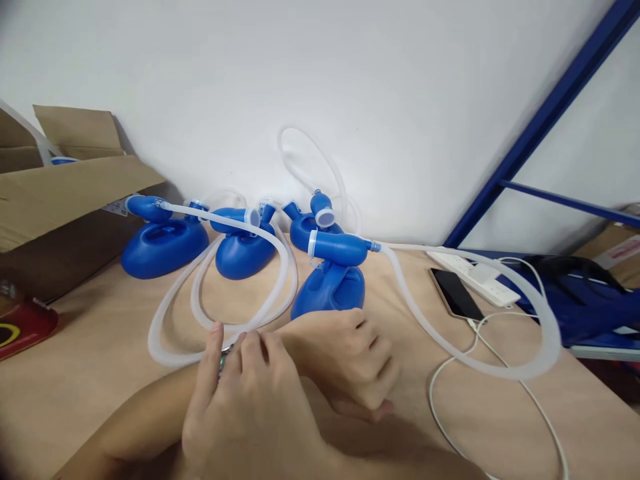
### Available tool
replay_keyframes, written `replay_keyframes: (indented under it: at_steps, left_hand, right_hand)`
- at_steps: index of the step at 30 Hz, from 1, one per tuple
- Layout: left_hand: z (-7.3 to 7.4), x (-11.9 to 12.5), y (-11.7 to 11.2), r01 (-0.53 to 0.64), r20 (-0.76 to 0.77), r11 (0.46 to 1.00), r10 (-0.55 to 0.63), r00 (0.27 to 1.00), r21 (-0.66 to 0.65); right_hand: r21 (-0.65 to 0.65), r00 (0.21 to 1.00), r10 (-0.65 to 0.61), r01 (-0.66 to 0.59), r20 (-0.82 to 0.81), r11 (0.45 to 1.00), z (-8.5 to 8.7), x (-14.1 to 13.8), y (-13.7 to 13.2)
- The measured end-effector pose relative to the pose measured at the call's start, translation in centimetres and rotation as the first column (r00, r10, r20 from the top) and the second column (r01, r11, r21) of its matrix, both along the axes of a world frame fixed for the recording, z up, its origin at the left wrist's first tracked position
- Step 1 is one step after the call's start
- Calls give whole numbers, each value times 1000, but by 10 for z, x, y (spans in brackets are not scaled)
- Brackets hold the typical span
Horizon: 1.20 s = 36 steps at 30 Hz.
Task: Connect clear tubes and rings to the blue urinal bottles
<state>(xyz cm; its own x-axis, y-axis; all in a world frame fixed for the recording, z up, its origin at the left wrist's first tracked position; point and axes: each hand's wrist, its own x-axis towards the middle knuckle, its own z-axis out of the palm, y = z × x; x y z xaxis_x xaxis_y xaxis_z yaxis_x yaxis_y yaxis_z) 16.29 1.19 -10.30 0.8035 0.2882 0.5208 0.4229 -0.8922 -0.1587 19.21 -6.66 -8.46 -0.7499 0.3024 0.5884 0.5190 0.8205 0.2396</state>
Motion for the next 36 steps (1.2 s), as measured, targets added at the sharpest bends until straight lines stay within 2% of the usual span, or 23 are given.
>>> replay_keyframes:
  at_steps: [2, 3, 5, 6, 11, 18, 25, 30, 33, 36]
  left_hand:
    - [12, 0, 5, 158, -28, 979, -156, 987, 126]
    - [18, -2, 7, 197, -46, 963, -192, 980, 186]
    - [30, -8, 10, 162, -59, 953, -152, 987, 257]
    - [34, -12, 12, 113, -61, 962, -101, 993, 249]
    - [44, -19, 23, -17, -144, 996, 30, 989, 88]
    - [30, -22, 40, -92, -127, 994, 85, 988, -52]
    - [16, -30, 53, -82, -124, 995, 75, 989, -49]
    - [7, -27, 59, -119, -71, 989, 113, 991, -89]
    - [-2, -26, 66, -175, 24, 971, 181, 983, -162]
    - [-9, -32, 77, -313, 205, 924, 358, 911, -220]
  right_hand:
    - [55, 998, 19, -16, -52, 998, 5, -7, 0]
    - [80, 997, 35, -29, -75, 996, 7, -8, 1]
    - [69, 994, 67, -61, -85, 996, 10, -7, 8]
    - [37, 993, 85, -83, -75, 996, 12, -5, 13]
    - [-173, 986, 167, -163, 6, 971, 24, 8, 38]
    - [-268, 982, 174, -147, 76, 952, 29, 11, 51]
    - [-260, 979, 190, -167, 66, 951, 26, 8, 58]
    - [-283, 978, 187, -154, 95, 947, 27, 10, 58]
    - [-279, 985, 159, -136, 60, 951, 32, 15, 64]
    - [-234, 997, 33, -49, -74, 971, 37, 27, 91]
